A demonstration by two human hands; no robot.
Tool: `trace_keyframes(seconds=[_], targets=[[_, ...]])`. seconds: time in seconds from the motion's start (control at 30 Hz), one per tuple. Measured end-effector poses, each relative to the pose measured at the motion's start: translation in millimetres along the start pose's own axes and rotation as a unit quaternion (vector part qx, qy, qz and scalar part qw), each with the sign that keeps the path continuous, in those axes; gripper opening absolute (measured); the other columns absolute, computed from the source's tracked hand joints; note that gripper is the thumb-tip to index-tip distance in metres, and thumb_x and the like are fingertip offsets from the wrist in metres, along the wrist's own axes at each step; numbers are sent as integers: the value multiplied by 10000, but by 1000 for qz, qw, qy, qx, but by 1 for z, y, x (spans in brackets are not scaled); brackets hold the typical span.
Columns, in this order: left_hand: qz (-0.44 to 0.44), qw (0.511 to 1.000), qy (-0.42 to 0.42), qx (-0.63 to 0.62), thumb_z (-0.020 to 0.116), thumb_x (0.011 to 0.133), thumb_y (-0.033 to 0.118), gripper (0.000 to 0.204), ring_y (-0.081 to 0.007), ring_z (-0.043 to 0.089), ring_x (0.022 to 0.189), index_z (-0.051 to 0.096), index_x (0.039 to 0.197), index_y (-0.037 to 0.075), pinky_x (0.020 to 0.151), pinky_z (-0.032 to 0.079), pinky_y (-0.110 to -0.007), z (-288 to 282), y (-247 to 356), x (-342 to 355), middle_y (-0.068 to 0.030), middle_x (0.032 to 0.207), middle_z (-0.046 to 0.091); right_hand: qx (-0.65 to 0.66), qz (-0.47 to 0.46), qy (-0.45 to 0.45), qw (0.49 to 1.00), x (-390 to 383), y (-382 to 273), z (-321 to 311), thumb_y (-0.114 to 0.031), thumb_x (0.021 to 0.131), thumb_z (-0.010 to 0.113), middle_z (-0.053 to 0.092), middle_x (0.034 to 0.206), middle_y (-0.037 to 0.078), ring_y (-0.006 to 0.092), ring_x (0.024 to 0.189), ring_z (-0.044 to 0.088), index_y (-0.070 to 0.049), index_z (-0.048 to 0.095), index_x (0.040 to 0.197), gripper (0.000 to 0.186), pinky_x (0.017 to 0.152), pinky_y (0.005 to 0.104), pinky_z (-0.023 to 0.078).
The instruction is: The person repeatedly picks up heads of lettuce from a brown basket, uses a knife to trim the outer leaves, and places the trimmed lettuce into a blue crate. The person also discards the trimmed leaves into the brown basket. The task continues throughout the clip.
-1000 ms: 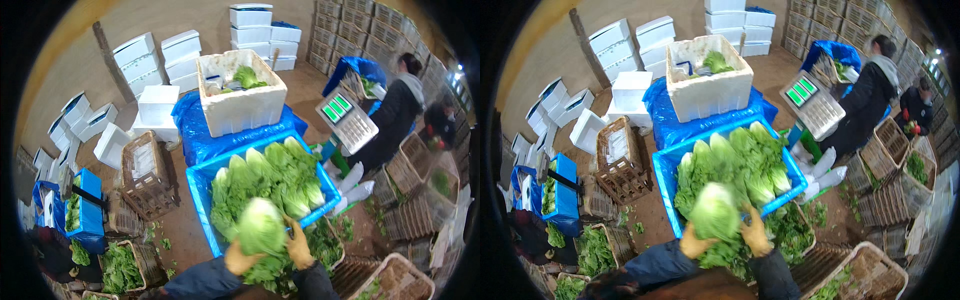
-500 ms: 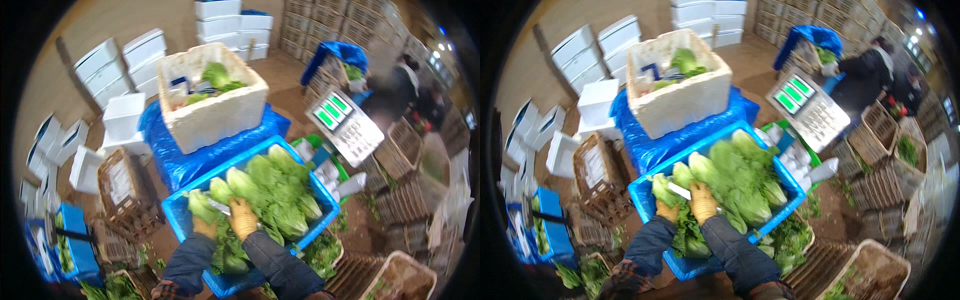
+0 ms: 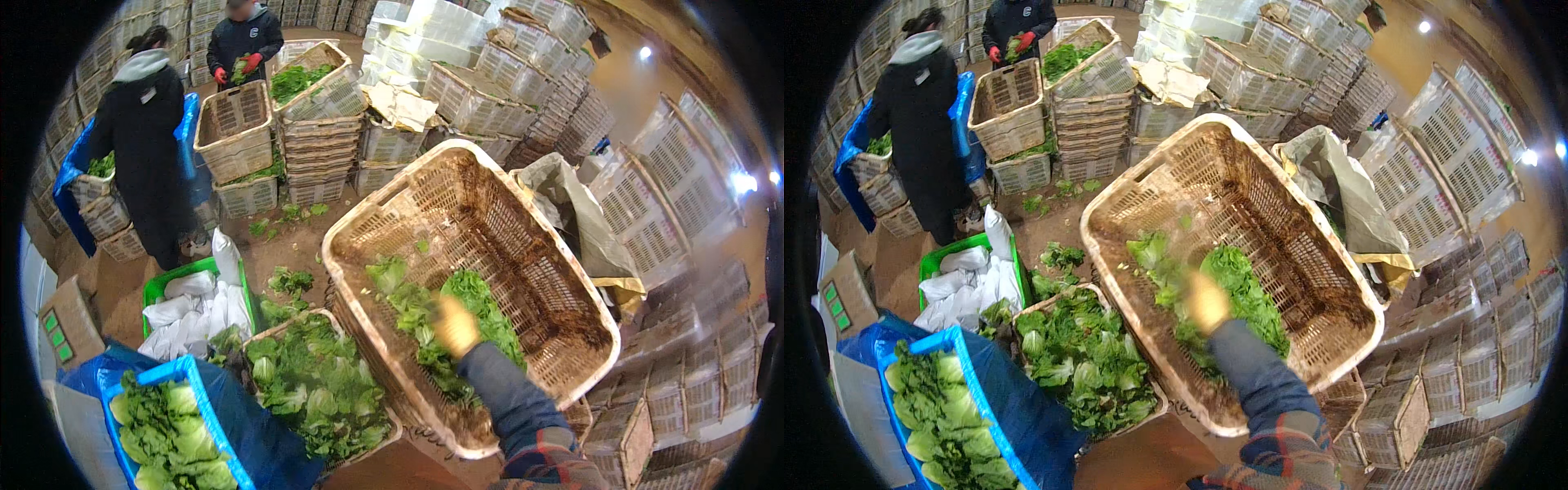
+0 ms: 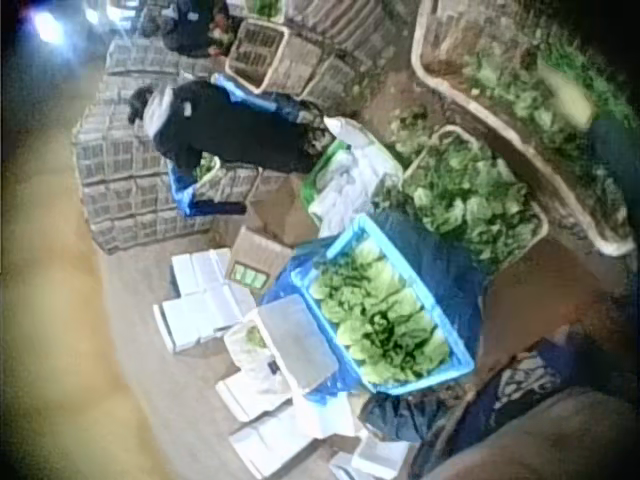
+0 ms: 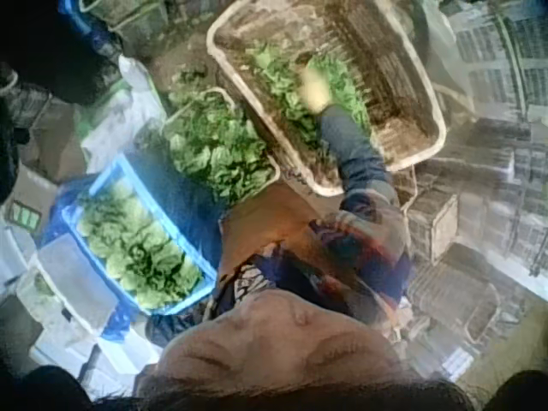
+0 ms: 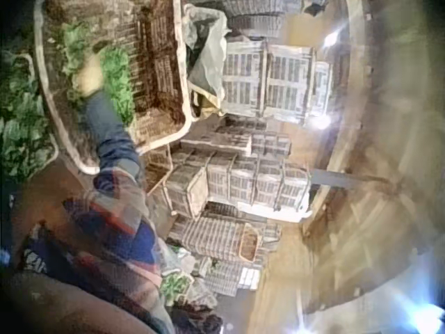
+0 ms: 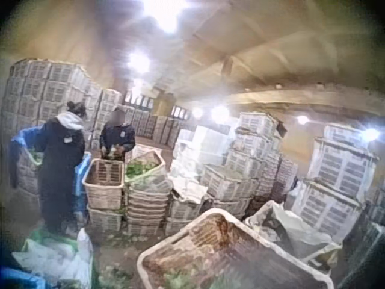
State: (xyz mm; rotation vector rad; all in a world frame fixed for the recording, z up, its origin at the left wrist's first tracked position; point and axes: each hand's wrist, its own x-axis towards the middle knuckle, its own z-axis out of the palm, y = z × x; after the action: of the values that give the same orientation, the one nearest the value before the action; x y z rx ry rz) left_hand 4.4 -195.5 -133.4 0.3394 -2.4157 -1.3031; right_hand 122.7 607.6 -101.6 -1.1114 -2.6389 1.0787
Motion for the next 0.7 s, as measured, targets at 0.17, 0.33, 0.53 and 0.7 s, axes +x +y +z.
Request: trace_keyframes(seconds=[0.17, 0.33, 0.53, 0.7], targets=[[-7, 961, -276, -34, 574, 1029, 163, 414, -287, 622, 1157, 552, 1412, 7, 949, 551, -408, 137, 140, -67, -174, 1305, 631, -330, 85, -46, 939, 155, 168, -84, -343, 835, 788, 624, 1370, 224, 386, 1245, 611, -46, 552, 1425, 702, 1043, 455, 511], [224, 688, -685, 89, 636, 952, 275, 503, -381, 702, 921, 585, 1397, 46, 784, 567, -463, 307, 221, -219, -225, 1047, 714, -142, -83, -121, 979, 156, 236, -92, -205, 922, 681, 743, 1140, 189, 335, 1020, 716, -40, 720, 1197, 322, 870, 421, 569], [177, 600, -755, -196, 586, 1064, 338, 552, -410, 665, 1039, 455, 1563, 144, 914, 540, -514, 356, 246, -264, -212, 1360, 635, 446, 95, 128, 881, 84, 194, -138, -234, 929, 706, 681, 1128, 130, 263, 990, 596, 55, 678, 1179, 383, 936, 385, 497], [-86, 587, -739, -319, 741, 947, 426, 848, -363, 298, 1509, 266, 1638, 296, 1198, 381, -616, 354, 251, -232, -98, 1685, 255, 92, -173, 203, 959, -24, 35, -188, -311, 1008, 631, 687, 1051, 106, 204, 861, 605, -27, 704, 1186, 344, 769, 355, 504]])
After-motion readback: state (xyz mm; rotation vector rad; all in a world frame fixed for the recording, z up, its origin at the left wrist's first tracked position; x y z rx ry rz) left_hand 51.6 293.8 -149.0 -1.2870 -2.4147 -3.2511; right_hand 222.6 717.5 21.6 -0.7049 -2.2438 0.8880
